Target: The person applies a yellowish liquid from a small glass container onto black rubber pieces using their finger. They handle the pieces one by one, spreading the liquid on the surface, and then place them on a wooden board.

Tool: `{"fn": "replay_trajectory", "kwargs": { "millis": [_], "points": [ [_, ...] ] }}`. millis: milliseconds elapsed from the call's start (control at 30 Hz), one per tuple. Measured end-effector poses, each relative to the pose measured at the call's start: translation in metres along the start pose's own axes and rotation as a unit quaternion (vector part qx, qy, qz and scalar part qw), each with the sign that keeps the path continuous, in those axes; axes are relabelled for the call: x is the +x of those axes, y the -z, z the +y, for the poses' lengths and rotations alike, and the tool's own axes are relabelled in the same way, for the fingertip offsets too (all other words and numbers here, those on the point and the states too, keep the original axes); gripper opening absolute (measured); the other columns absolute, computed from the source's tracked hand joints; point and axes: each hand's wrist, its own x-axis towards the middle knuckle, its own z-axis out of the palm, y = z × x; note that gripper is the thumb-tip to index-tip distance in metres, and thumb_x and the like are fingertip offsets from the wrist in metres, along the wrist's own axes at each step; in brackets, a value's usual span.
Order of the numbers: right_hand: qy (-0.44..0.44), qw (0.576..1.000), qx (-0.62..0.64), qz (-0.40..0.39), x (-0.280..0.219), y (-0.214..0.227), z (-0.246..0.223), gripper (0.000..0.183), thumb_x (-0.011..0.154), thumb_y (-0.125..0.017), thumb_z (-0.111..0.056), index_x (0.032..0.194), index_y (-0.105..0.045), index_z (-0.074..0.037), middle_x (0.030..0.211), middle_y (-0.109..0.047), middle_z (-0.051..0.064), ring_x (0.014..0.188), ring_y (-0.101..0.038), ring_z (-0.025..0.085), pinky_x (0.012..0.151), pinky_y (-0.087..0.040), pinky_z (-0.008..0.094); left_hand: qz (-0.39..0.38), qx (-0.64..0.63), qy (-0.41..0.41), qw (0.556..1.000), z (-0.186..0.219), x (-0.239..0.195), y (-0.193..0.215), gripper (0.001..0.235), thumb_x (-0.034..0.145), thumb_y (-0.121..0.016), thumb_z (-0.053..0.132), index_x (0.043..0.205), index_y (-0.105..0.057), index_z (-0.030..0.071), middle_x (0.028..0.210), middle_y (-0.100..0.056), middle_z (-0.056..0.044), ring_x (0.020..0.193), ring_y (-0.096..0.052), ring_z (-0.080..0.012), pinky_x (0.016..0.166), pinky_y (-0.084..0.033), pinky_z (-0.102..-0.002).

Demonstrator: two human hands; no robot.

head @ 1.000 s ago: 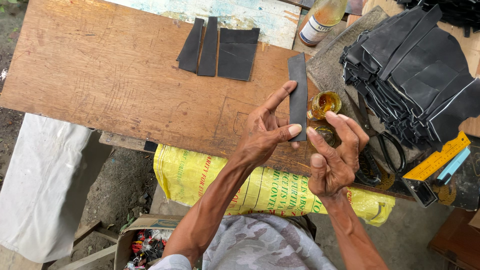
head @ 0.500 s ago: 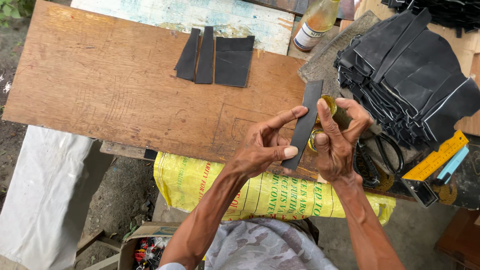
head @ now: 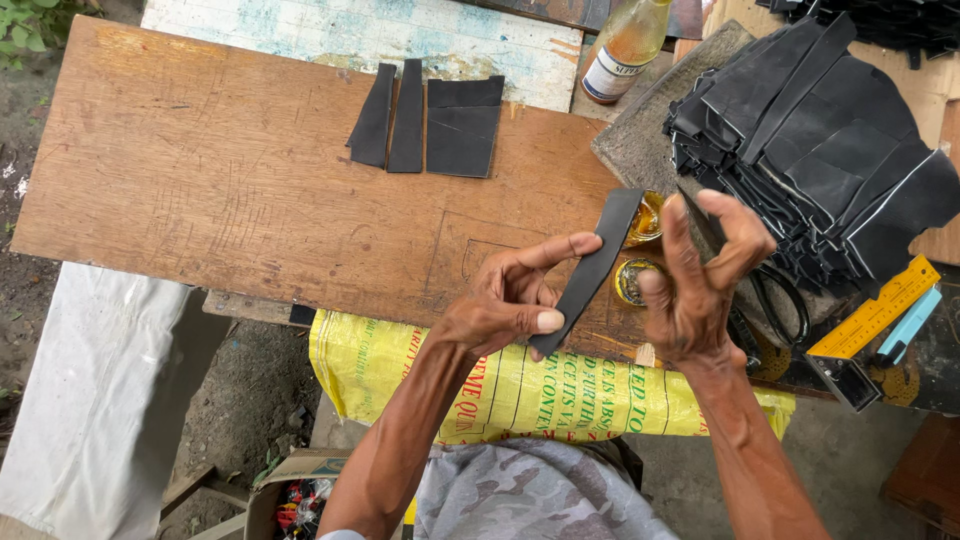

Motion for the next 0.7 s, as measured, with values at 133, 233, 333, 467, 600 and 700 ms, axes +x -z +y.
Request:
{"fn": "replay_trajectory", "kwargs": {
  "millis": [133, 233, 333, 467, 600, 700],
  "points": [
    [0.09, 0.995, -0.027, -0.022, -0.019, -0.002, -0.009, 0.049, 0.109, -0.043, -0.053, 0.153, -0.047, -0.032, 0.136, -0.041, 0.013, 0.13, -0.035, 0.031, 0.113, -0.028, 0.052, 0.059, -0.021, -0.023, 0.998, -0.003, 0.003, -0.001, 0.091, 0.081, -0.082, -0.001, 0.155, -0.031, -0.009, 0.124, -0.072, -0.015, 0.074, -0.071, -0.0148, 0.057, -0.059, -0.026],
    [0.119, 0.991, -0.033, -0.051, -0.027, 0.0, -0.011, 0.041, 0.11, -0.055, -0.041, 0.15, -0.051, -0.036, 0.133, -0.042, 0.012, 0.129, -0.035, 0.032, 0.11, -0.029, 0.052, 0.061, -0.012, -0.037, 0.997, -0.005, 0.005, 0.001, 0.089, 0.081, -0.081, -0.003, 0.156, -0.032, -0.009, 0.134, -0.067, -0.012, 0.077, -0.072, -0.0145, 0.059, -0.061, -0.027],
    [0.142, 0.985, -0.091, -0.04, -0.009, -0.002, 0.0, 0.047, 0.11, -0.063, -0.03, 0.153, -0.045, -0.037, 0.136, -0.04, 0.01, 0.133, -0.033, 0.03, 0.112, -0.027, 0.05, 0.037, 0.008, -0.031, 0.999, -0.003, 0.001, 0.002, 0.09, 0.089, -0.08, -0.005, 0.165, -0.031, -0.008, 0.119, -0.067, -0.021, 0.078, -0.071, -0.016, 0.062, -0.059, -0.029],
    [0.053, 0.973, -0.217, -0.063, 0.02, 0.012, 0.008, 0.062, 0.106, -0.067, -0.018, 0.162, -0.042, -0.03, 0.141, -0.042, 0.013, 0.131, -0.037, 0.031, 0.112, -0.032, 0.047, -0.007, 0.073, -0.007, 0.997, 0.0, -0.007, -0.003, 0.082, 0.085, -0.08, -0.004, 0.156, -0.039, -0.008, 0.11, -0.069, -0.018, 0.074, -0.071, -0.0142, 0.061, -0.056, -0.025],
    [-0.271, 0.873, 0.4, 0.07, -0.001, 0.01, -0.044, 0.07, 0.103, -0.057, -0.007, 0.167, -0.028, -0.005, 0.131, -0.051, 0.009, 0.119, -0.051, 0.017, 0.109, -0.043, 0.032, 0.137, 0.279, -0.101, 0.945, -0.004, -0.003, -0.014, 0.073, 0.086, -0.077, -0.005, 0.153, -0.048, -0.003, 0.142, -0.053, -0.01, 0.086, -0.065, -0.0102, 0.071, -0.054, -0.023],
    [-0.381, 0.728, 0.569, 0.039, -0.03, -0.014, -0.077, 0.083, 0.093, -0.061, 0.001, 0.165, -0.02, -0.001, 0.123, -0.058, 0.011, 0.117, -0.056, 0.016, 0.105, -0.046, 0.033, 0.194, 0.41, -0.152, 0.878, -0.017, 0.005, -0.012, 0.068, 0.089, -0.074, -0.003, 0.152, -0.05, 0.002, 0.149, -0.046, -0.009, 0.093, -0.064, -0.0101, 0.082, -0.057, -0.025]
  ]
}}
